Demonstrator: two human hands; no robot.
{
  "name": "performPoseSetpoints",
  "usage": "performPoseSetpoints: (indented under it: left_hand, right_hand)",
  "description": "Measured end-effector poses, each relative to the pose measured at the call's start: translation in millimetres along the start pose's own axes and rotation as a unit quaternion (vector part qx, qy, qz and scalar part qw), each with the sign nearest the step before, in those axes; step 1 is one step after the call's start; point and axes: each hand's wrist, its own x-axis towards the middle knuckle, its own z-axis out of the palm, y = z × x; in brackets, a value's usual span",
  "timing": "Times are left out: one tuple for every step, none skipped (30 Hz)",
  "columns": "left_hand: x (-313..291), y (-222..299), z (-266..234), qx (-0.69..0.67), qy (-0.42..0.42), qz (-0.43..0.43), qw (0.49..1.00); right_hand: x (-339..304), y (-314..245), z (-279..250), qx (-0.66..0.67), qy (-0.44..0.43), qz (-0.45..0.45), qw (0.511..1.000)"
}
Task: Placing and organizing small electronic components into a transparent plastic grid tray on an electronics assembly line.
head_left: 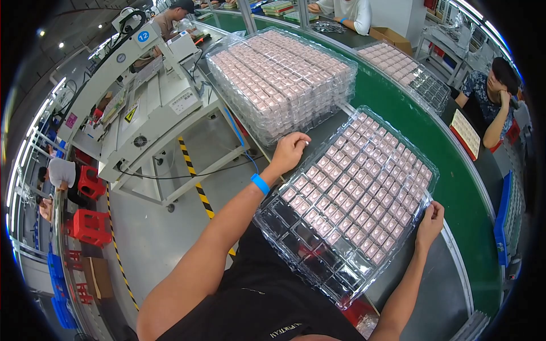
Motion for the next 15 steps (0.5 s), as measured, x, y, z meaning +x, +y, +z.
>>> performPoseSetpoints:
  left_hand:
    - [0.6,-2.0,0.0,-0.004,0.004,0.007,1.0]
    - [1.3,-0.8,0.8,-0.007,0.005,0.014,1.0]
    - [1.8,0.3,1.3,-0.006,0.004,0.014,1.0]
    - [2.2,1.5,1.7,-0.003,0.002,0.018,1.0]
    - [2.3,2.1,1.6,0.0,0.0,0.022,1.0]
    - [2.4,2.1,1.6,0.0,0.0,0.021,1.0]
    - [2.5,2.4,1.7,-0.005,-0.001,0.022,1.0]
    - [2.5,2.1,1.5,-0.009,-0.002,0.022,1.0]
    - [2.5,1.8,1.1,-0.009,-0.002,0.022,1.0]
    - [2.4,1.4,0.5,-0.008,-0.005,0.018,1.0]
    - [2.3,2.1,0.3,-0.007,-0.009,0.013,1.0]
    - [2.0,2.7,0.4,-0.007,-0.01,0.013,1.0]
    - [1.4,3.4,0.6,-0.021,-0.007,0.006,1.0]
    - [1.0,5.3,0.9,-0.035,-0.005,0.0,0.999]
    - [0.7,7.1,0.6,-0.035,-0.006,0.0,0.999]
  right_hand:
    - [0.3,-0.6,0.1,0.0,0.0,-0.002,1.0]
    - [0.3,0.7,0.0,0.0,0.0,-0.001,1.0]
    - [0.3,1.5,-0.1,0.001,0.001,-0.003,1.0]
    - [0.2,2.3,-0.3,0.001,0.003,-0.005,1.0]
    - [0.4,3.6,-0.1,0.002,0.002,-0.005,1.0]
    - [0.8,5.0,0.1,0.006,0.001,-0.004,1.0]
    - [0.9,5.7,0.1,0.01,0.0,-0.003,1.0]
    - [0.7,4.8,0.4,0.01,0.0,-0.003,1.0]
    - [0.6,3.4,0.6,0.01,0.0,0.001,1.0]
    - [0.5,1.9,0.9,0.01,0.0,0.004,1.0]
    - [0.3,1.1,0.6,0.01,0.0,0.004,1.0]
    - [0.3,0.5,0.4,0.01,0.0,0.004,1.0]
    - [0.2,-0.2,0.3,0.01,0.001,0.003,1.0]
    - [0.0,-0.5,0.1,0.009,0.001,0.003,1.0]
    - [-0.2,-0.8,0.0,0.008,0.002,0.004,1.0]
